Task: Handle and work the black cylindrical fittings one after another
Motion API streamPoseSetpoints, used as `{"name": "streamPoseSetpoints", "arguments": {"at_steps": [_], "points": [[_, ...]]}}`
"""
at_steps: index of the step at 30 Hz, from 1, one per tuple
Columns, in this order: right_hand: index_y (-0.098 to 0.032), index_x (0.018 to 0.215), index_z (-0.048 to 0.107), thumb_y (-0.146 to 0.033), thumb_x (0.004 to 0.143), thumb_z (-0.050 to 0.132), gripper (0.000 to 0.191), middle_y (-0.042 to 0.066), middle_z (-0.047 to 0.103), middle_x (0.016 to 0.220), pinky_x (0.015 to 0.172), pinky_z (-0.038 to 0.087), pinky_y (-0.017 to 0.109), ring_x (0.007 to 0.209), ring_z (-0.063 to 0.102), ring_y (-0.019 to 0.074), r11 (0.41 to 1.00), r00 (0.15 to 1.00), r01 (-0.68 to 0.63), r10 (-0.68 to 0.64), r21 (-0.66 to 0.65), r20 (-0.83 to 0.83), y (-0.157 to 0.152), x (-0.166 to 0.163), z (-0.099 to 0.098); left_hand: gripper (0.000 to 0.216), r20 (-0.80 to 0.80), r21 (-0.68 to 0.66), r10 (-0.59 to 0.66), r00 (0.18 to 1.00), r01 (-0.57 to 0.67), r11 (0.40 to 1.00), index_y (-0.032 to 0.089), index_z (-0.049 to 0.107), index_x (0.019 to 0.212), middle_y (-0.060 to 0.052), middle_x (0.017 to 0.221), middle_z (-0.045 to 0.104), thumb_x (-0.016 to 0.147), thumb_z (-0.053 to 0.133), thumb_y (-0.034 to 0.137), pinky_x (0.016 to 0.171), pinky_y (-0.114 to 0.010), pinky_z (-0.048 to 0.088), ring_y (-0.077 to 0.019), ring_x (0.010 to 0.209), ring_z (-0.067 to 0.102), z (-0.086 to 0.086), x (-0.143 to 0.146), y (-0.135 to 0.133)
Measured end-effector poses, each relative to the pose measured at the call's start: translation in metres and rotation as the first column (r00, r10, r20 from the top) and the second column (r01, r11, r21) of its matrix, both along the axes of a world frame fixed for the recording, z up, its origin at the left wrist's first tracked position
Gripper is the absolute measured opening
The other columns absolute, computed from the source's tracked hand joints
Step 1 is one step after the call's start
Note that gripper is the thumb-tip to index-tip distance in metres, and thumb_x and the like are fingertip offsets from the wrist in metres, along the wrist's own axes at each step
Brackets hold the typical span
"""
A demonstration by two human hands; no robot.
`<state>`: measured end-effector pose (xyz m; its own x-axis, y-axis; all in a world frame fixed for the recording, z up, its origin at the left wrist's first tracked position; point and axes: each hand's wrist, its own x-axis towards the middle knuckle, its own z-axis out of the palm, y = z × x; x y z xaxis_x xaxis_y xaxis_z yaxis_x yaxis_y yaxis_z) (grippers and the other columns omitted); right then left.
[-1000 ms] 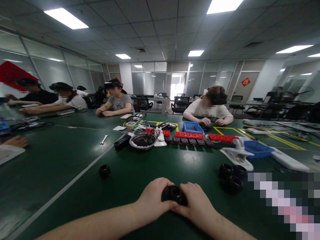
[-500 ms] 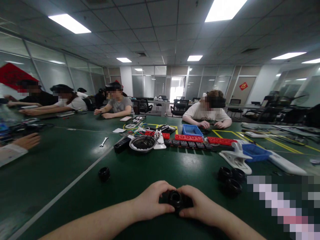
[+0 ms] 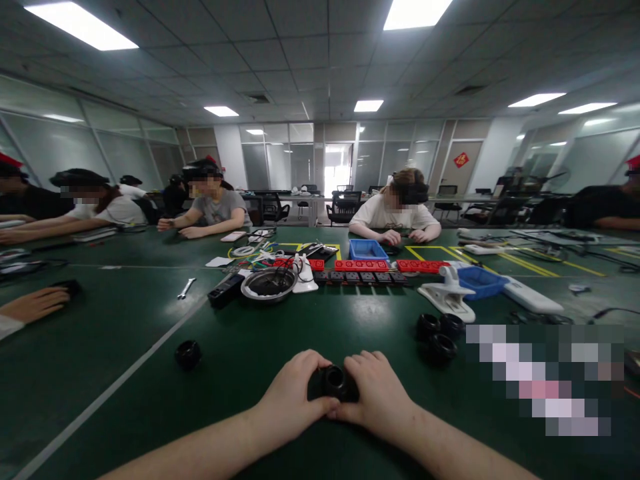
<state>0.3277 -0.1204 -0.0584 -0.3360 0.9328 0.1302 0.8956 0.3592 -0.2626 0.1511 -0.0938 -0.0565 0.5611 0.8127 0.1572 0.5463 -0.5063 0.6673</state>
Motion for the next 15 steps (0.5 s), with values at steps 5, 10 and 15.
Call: {"name": "streamPoseSetpoints", "arguments": {"at_steps": [5, 10, 15], "points": [[-0.019, 0.115, 0.050, -0.041, 0.054, 0.077, 0.070, 0.007, 0.057, 0.104, 0.080, 0.039, 0.034, 0.093, 0.051, 0.0241, 0.968, 0.949, -0.206, 0.161, -0.146, -0.271, 0.005, 0.015, 0.005, 0.044, 0.075, -0.006, -0.102, 0.992, 0.103, 0.995, 0.022, 0.051, 0.107, -0.003, 0.105, 0.052, 0.067, 0.068, 0.019, 0.085, -0.033, 0.038, -0.0210, 0.096, 0.048, 0.003, -0.004, 0.005], [-0.019, 0.101, 0.059, -0.024, 0.064, 0.073, 0.040, -0.001, 0.059, 0.085, 0.067, 0.040, 0.024, 0.078, 0.054, 0.0162, 0.869, 0.882, -0.400, 0.278, -0.291, -0.381, 0.020, 0.027, 0.007, 0.037, 0.030, -0.150, -0.203, 0.979, 0.205, 0.967, 0.024, 0.057, 0.103, 0.002, 0.086, 0.051, 0.068, 0.066, 0.018, 0.067, -0.025, 0.041, -0.0157, 0.075, 0.049, 0.009, -0.005, 0.009], [-0.018, 0.085, 0.062, -0.039, 0.059, 0.074, 0.035, -0.001, 0.056, 0.077, 0.060, 0.038, 0.023, 0.074, 0.051, 0.0162, 0.898, 0.926, -0.341, 0.271, -0.277, -0.264, 0.019, 0.025, 0.005, 0.045, 0.024, -0.195, -0.270, 0.963, 0.270, 0.943, 0.027, 0.055, 0.109, 0.003, 0.085, 0.047, 0.067, 0.068, 0.018, 0.065, -0.023, 0.039, -0.0145, 0.073, 0.048, 0.008, -0.005, 0.008]]}}
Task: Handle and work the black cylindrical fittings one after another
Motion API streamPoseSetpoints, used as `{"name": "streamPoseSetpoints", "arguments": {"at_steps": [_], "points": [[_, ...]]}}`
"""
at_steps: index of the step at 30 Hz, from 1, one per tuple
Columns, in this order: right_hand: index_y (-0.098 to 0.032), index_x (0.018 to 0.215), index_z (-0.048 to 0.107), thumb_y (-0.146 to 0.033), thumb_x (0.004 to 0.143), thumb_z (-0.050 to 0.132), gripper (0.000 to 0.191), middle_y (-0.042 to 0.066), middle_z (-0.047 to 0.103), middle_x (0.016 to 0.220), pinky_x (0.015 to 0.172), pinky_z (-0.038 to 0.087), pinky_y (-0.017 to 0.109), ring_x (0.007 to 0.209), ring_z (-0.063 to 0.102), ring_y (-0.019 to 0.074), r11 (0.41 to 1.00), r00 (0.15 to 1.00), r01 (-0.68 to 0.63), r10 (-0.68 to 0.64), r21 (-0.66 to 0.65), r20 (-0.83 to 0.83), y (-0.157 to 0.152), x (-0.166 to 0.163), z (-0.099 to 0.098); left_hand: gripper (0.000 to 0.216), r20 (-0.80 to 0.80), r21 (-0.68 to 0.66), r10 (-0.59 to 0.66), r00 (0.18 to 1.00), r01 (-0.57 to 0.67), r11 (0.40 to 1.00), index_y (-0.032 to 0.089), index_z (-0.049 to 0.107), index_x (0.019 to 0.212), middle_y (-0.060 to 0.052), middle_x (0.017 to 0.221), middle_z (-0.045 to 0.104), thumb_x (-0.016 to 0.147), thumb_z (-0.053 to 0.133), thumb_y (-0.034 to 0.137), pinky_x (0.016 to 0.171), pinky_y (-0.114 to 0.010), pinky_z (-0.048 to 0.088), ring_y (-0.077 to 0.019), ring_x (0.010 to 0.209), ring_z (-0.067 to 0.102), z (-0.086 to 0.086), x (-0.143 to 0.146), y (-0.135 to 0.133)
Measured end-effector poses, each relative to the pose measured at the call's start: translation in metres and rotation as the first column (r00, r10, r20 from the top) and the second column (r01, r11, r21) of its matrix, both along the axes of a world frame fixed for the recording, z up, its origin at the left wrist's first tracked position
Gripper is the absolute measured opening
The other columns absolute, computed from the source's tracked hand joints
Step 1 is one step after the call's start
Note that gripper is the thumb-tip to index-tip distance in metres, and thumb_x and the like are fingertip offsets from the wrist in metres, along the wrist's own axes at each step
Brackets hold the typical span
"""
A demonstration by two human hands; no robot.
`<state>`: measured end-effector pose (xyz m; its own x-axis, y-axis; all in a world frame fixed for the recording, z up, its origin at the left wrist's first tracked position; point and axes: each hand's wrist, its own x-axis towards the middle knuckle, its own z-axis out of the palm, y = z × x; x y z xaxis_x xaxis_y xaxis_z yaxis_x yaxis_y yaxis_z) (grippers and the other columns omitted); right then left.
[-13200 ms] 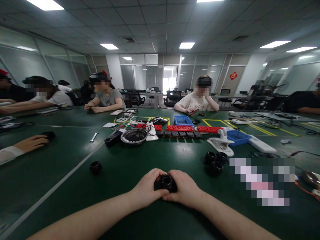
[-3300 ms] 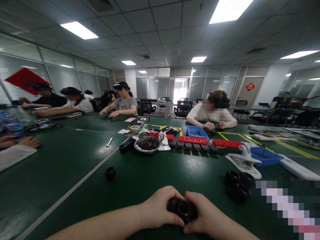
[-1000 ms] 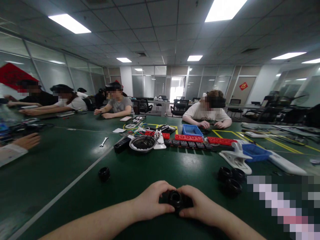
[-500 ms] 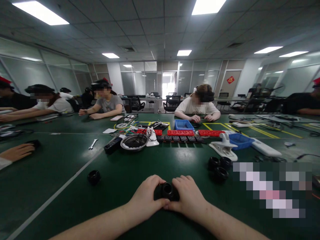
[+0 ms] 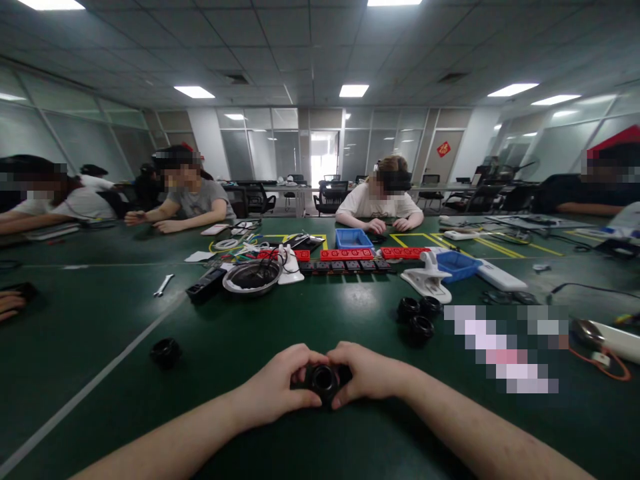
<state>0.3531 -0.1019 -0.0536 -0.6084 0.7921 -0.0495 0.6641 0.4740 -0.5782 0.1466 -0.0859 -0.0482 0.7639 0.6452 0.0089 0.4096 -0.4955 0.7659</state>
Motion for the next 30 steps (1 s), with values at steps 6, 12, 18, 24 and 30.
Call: {"name": "streamPoseSetpoints", "arguments": {"at_steps": [6, 12, 18, 24, 30], "points": [[-0.015, 0.074, 0.058, -0.065, 0.056, 0.063, 0.054, 0.004, 0.059, 0.068, 0.065, 0.039, 0.035, 0.065, 0.053, 0.0216, 0.893, 0.919, 0.265, -0.348, 0.363, 0.186, -0.015, -0.025, -0.008, 0.031, -0.007, 0.105, 0.241, 0.971, -0.239, 0.965, 0.019, 0.058, 0.098, 0.001, 0.081, 0.049, 0.068, 0.066, 0.018, 0.065, -0.027, 0.039, -0.0169, 0.073, 0.048, -0.006, 0.008, -0.008], [-0.016, 0.103, 0.055, -0.048, 0.053, 0.076, 0.064, 0.006, 0.060, 0.095, 0.073, 0.041, 0.033, 0.085, 0.054, 0.0233, 0.962, 0.985, 0.162, -0.171, 0.222, 0.022, -0.011, -0.015, -0.004, 0.035, 0.009, 0.105, 0.142, 0.990, -0.142, 0.984, 0.023, 0.054, 0.108, 0.000, 0.086, 0.051, 0.074, 0.060, 0.018, 0.067, -0.027, 0.040, -0.0166, 0.076, 0.049, -0.008, 0.005, -0.002], [-0.017, 0.090, 0.060, -0.022, 0.064, 0.073, 0.029, -0.002, 0.058, 0.079, 0.062, 0.040, 0.022, 0.073, 0.054, 0.0140, 0.996, 0.996, 0.010, -0.018, -0.089, -0.088, -0.001, 0.003, 0.001, 0.040, 0.050, 0.065, -0.017, 0.999, 0.013, 0.998, 0.027, 0.051, 0.113, 0.000, 0.095, 0.052, 0.075, 0.060, 0.016, 0.071, -0.026, 0.041, -0.0158, 0.082, 0.050, -0.004, -0.001, -0.002], [-0.017, 0.073, 0.055, -0.055, 0.054, 0.072, 0.046, 0.001, 0.055, 0.070, 0.057, 0.036, 0.027, 0.065, 0.051, 0.0183, 0.943, 0.952, 0.252, -0.282, 0.218, 0.117, -0.010, -0.018, -0.007, 0.033, 0.022, 0.129, 0.191, 0.981, -0.192, 0.973, 0.019, 0.057, 0.098, 0.001, 0.084, 0.050, 0.068, 0.069, 0.023, 0.067, -0.027, 0.041, -0.0170, 0.076, 0.050, -0.007, 0.006, -0.008], [-0.017, 0.098, 0.056, -0.047, 0.059, 0.073, 0.053, 0.006, 0.059, 0.090, 0.072, 0.038, 0.034, 0.083, 0.053, 0.0237, 0.960, 0.983, 0.166, -0.178, 0.224, 0.035, -0.012, -0.017, -0.004, 0.035, 0.033, 0.158, 0.148, 0.988, -0.152, 0.976, 0.019, 0.055, 0.102, -0.001, 0.090, 0.053, 0.070, 0.068, 0.022, 0.071, -0.028, 0.042, -0.0183, 0.081, 0.051, -0.007, 0.005, -0.004]]}}
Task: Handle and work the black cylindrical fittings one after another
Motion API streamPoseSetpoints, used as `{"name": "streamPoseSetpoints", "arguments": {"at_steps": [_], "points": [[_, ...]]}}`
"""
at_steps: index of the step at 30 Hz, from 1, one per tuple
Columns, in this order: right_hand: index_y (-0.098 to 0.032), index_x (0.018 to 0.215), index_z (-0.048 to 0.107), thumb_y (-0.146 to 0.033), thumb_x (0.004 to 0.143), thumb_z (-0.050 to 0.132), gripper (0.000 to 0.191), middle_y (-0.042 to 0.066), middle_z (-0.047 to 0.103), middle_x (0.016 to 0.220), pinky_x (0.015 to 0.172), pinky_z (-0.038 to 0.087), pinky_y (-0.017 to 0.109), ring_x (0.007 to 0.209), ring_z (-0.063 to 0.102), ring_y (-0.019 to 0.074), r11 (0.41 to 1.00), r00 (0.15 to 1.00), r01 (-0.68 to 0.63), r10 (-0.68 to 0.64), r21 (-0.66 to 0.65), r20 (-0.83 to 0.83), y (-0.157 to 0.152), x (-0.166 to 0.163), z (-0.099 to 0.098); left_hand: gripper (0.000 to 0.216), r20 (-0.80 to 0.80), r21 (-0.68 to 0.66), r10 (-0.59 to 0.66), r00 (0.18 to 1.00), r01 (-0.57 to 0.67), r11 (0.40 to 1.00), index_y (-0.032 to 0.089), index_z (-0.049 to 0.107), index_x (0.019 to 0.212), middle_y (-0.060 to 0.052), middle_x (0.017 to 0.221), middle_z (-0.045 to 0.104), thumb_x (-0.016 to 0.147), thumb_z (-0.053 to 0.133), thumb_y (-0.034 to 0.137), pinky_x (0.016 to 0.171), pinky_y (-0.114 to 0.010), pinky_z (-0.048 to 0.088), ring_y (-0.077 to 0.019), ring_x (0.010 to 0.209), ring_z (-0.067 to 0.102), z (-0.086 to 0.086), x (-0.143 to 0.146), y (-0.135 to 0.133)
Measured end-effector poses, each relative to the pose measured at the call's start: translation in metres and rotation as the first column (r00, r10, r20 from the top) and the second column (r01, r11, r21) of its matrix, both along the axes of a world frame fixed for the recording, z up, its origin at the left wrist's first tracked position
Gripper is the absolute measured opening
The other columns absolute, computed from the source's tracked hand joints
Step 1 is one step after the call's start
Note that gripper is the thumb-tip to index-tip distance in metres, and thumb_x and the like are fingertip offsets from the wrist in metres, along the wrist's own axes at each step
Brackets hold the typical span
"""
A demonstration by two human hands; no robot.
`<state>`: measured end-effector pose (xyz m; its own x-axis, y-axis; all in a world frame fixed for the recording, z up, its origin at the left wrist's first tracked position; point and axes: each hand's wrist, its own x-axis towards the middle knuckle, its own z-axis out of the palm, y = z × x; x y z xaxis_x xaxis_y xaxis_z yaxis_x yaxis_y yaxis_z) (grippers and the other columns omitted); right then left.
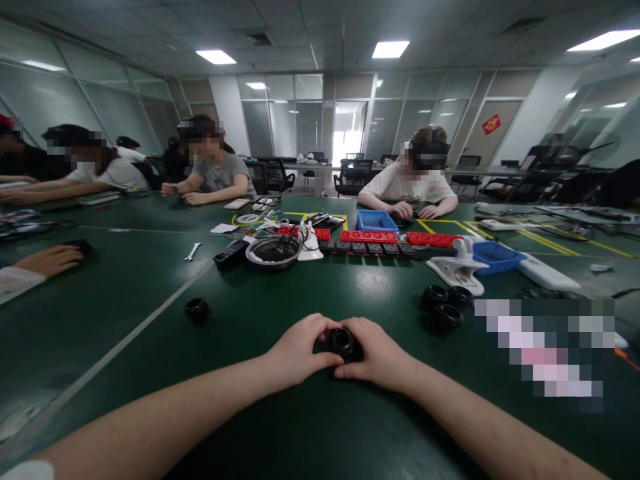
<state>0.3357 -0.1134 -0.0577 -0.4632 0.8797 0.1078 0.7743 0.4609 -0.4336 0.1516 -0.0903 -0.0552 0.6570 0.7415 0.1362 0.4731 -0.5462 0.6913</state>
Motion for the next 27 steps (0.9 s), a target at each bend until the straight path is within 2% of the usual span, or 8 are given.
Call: {"name": "streamPoseSetpoints", "arguments": {"at_steps": [4, 9, 11, 14, 17, 19, 23, 27], "points": [[-0.017, 0.094, 0.059, -0.022, 0.068, 0.068, 0.028, 0.002, 0.059, 0.087, 0.071, 0.041, 0.028, 0.081, 0.054, 0.0186, 0.958, 0.970, -0.189, 0.148, -0.218, -0.191, 0.007, 0.016, 0.006, 0.040, 0.022, -0.007, -0.170, 0.985, 0.170, 0.985, 0.023, 0.049, 0.113, -0.002, 0.103, 0.053, 0.076, 0.063, 0.019, 0.081, -0.030, 0.041, -0.0189, 0.093, 0.051, 0.004, -0.005, 0.002], [-0.016, 0.082, 0.058, -0.017, 0.065, 0.069, 0.021, -0.002, 0.057, 0.077, 0.063, 0.040, 0.024, 0.073, 0.054, 0.0162, 0.935, 0.970, -0.188, 0.129, -0.302, -0.207, 0.010, 0.021, 0.008, 0.042, 0.055, 0.008, -0.271, 0.961, 0.271, 0.963, 0.024, 0.048, 0.116, -0.004, 0.109, 0.050, 0.077, 0.062, 0.015, 0.091, -0.031, 0.037, -0.0193, 0.103, 0.047, 0.007, -0.007, 0.000], [-0.017, 0.081, 0.057, -0.022, 0.063, 0.072, 0.025, -0.001, 0.056, 0.075, 0.060, 0.039, 0.023, 0.071, 0.053, 0.0160, 0.955, 0.983, -0.153, 0.120, -0.256, -0.139, 0.008, 0.018, 0.006, 0.041, 0.053, 0.009, -0.241, 0.969, 0.241, 0.971, 0.023, 0.050, 0.114, -0.003, 0.105, 0.050, 0.075, 0.064, 0.017, 0.086, -0.029, 0.040, -0.0184, 0.097, 0.050, 0.005, -0.006, -0.002], [-0.017, 0.077, 0.055, -0.043, 0.058, 0.074, 0.037, 0.000, 0.056, 0.072, 0.059, 0.036, 0.026, 0.068, 0.052, 0.0180, 0.995, 0.996, -0.082, 0.084, -0.062, 0.022, 0.003, 0.010, 0.000, 0.038, 0.020, 0.019, -0.107, 0.994, 0.107, 0.994, 0.022, 0.055, 0.104, 0.000, 0.092, 0.051, 0.070, 0.070, 0.026, 0.070, -0.026, 0.043, -0.0159, 0.078, 0.051, 0.001, -0.003, -0.004], [-0.017, 0.073, 0.053, -0.064, 0.059, 0.063, 0.050, 0.004, 0.058, 0.070, 0.064, 0.035, 0.032, 0.068, 0.052, 0.0219, 0.992, 0.989, -0.012, -0.008, 0.129, 0.150, -0.001, 0.001, -0.005, 0.038, -0.006, 0.052, 0.017, 1.000, -0.016, 0.998, 0.020, 0.056, 0.097, 0.002, 0.083, 0.050, 0.064, 0.073, 0.031, 0.062, -0.025, 0.041, -0.0149, 0.070, 0.048, -0.003, 0.001, -0.006], [-0.017, 0.075, 0.053, -0.070, 0.059, 0.058, 0.055, 0.007, 0.060, 0.072, 0.067, 0.034, 0.035, 0.070, 0.053, 0.0241, 0.986, 0.982, 0.027, -0.057, 0.166, 0.179, -0.001, -0.002, -0.006, 0.039, -0.012, 0.063, 0.055, 0.998, -0.054, 0.997, 0.020, 0.056, 0.097, 0.002, 0.082, 0.049, 0.064, 0.073, 0.032, 0.061, -0.025, 0.040, -0.0149, 0.069, 0.048, -0.004, 0.002, -0.006], [-0.016, 0.098, 0.055, -0.063, 0.055, 0.067, 0.065, 0.009, 0.060, 0.091, 0.075, 0.037, 0.037, 0.084, 0.053, 0.0261, 0.998, 0.996, -0.047, 0.044, 0.044, 0.071, 0.000, 0.005, -0.003, 0.040, -0.011, 0.056, 0.005, 1.000, -0.004, 0.998, 0.020, 0.055, 0.102, 0.001, 0.084, 0.051, 0.066, 0.072, 0.029, 0.064, -0.026, 0.042, -0.0155, 0.070, 0.049, -0.004, -0.001, -0.004], [-0.017, 0.109, 0.054, -0.042, 0.061, 0.073, 0.057, 0.007, 0.057, 0.100, 0.080, 0.039, 0.033, 0.093, 0.051, 0.0230, 0.962, 0.969, -0.228, 0.210, -0.152, -0.128, 0.005, 0.017, 0.003, 0.054, 0.039, 0.066, -0.051, 0.998, 0.048, 0.997, 0.022, 0.049, 0.112, -0.003, 0.103, 0.052, 0.065, 0.073, 0.033, 0.081, -0.032, 0.042, -0.0206, 0.092, 0.050, -0.002, -0.004, -0.003]]}}
